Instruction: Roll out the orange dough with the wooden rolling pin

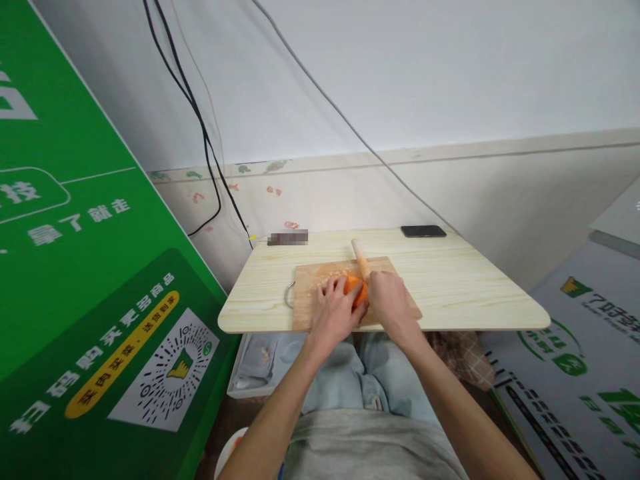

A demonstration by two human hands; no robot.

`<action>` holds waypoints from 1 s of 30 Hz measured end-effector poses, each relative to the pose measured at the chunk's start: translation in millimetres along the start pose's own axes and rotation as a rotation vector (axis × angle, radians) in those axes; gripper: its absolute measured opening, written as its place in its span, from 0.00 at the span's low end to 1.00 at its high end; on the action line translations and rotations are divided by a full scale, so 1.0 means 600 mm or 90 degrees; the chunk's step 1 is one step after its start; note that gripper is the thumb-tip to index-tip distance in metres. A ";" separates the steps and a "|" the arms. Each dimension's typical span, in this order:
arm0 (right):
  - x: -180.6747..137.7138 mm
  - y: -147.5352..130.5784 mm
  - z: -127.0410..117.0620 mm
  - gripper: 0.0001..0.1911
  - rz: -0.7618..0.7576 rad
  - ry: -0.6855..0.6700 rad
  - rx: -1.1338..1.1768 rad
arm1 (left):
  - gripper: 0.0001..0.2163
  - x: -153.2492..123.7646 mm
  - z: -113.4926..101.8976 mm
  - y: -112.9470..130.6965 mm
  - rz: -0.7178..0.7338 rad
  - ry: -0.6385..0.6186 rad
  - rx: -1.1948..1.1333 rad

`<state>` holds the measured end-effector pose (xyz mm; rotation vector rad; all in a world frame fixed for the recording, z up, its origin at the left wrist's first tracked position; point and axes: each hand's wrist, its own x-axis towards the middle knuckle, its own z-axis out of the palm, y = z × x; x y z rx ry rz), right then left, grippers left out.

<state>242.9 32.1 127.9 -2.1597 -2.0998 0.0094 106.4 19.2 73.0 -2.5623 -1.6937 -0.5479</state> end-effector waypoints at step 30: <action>0.080 0.120 0.072 0.21 -0.339 0.101 0.268 | 0.18 -0.001 0.031 -0.012 -0.015 0.081 -0.084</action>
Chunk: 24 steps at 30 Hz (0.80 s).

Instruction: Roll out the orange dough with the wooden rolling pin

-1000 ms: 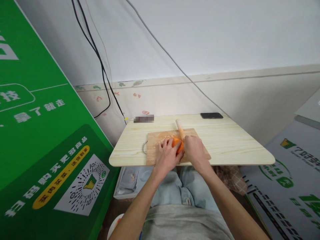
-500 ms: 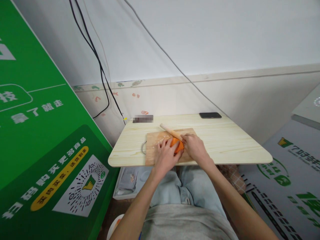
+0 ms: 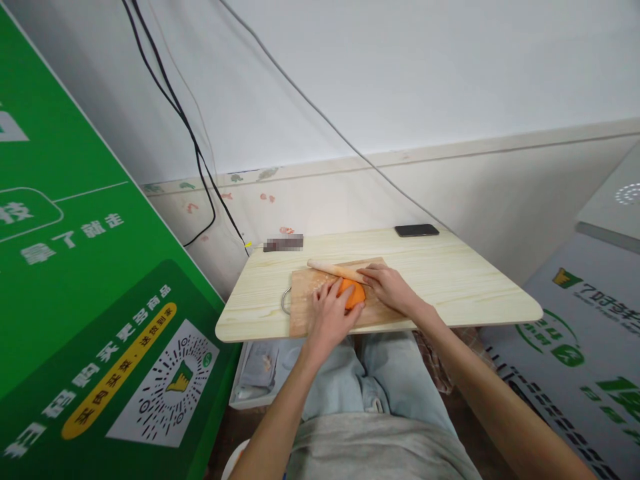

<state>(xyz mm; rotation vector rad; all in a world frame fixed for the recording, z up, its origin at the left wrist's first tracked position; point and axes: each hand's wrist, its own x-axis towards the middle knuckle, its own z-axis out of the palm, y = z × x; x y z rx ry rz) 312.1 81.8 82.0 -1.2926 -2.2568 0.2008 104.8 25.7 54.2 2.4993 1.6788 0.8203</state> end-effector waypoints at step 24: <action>-0.010 0.044 0.032 0.22 -0.040 0.069 0.087 | 0.22 0.031 -0.035 -0.032 0.059 -0.106 -0.125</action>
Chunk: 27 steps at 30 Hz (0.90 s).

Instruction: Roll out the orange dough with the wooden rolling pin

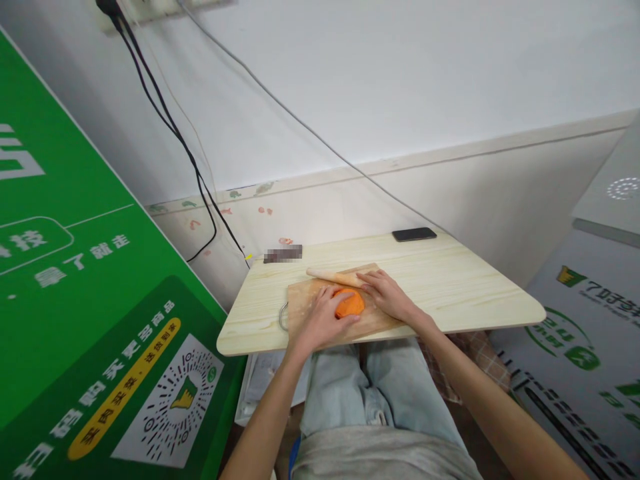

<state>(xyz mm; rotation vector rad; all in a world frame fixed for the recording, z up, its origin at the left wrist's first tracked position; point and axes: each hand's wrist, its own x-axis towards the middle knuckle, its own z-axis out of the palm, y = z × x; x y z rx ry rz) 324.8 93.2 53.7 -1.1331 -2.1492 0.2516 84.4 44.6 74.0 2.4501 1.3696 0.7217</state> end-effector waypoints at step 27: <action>0.034 -0.010 -0.067 0.13 -0.059 -0.127 0.008 | 0.16 0.063 -0.046 -0.078 -0.085 0.125 0.171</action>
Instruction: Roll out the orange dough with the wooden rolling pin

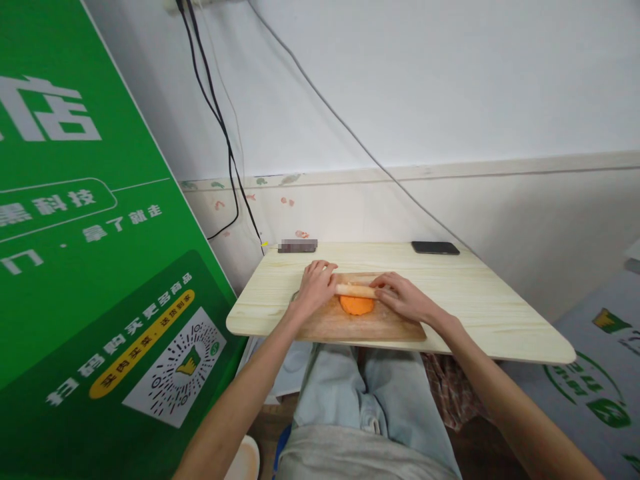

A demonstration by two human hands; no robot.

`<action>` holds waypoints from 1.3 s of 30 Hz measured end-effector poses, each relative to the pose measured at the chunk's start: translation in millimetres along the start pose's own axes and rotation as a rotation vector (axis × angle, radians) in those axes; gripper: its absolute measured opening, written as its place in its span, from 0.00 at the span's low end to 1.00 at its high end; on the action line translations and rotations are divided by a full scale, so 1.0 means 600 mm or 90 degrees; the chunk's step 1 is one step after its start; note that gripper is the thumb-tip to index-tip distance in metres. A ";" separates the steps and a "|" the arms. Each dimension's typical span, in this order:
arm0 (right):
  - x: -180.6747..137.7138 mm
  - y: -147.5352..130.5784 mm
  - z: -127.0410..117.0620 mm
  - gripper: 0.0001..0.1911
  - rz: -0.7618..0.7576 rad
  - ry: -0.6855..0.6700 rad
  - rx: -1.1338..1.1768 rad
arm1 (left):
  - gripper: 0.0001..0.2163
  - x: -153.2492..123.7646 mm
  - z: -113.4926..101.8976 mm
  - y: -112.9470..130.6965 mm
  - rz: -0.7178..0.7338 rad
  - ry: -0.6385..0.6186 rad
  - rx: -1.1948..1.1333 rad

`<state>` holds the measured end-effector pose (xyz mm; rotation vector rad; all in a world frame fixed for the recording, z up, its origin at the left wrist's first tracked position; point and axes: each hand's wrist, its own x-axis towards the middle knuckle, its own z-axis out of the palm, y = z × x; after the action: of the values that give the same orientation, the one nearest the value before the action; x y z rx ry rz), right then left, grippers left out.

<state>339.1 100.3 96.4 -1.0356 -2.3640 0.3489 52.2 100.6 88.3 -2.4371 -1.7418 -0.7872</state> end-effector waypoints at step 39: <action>-0.028 -0.059 0.070 0.34 0.136 0.061 -0.359 | 0.23 -0.055 0.008 0.050 -0.018 -0.039 0.107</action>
<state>303.3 63.1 71.0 -1.5229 -2.3175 -0.3127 73.1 62.3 77.3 -2.3551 -1.7871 -0.5494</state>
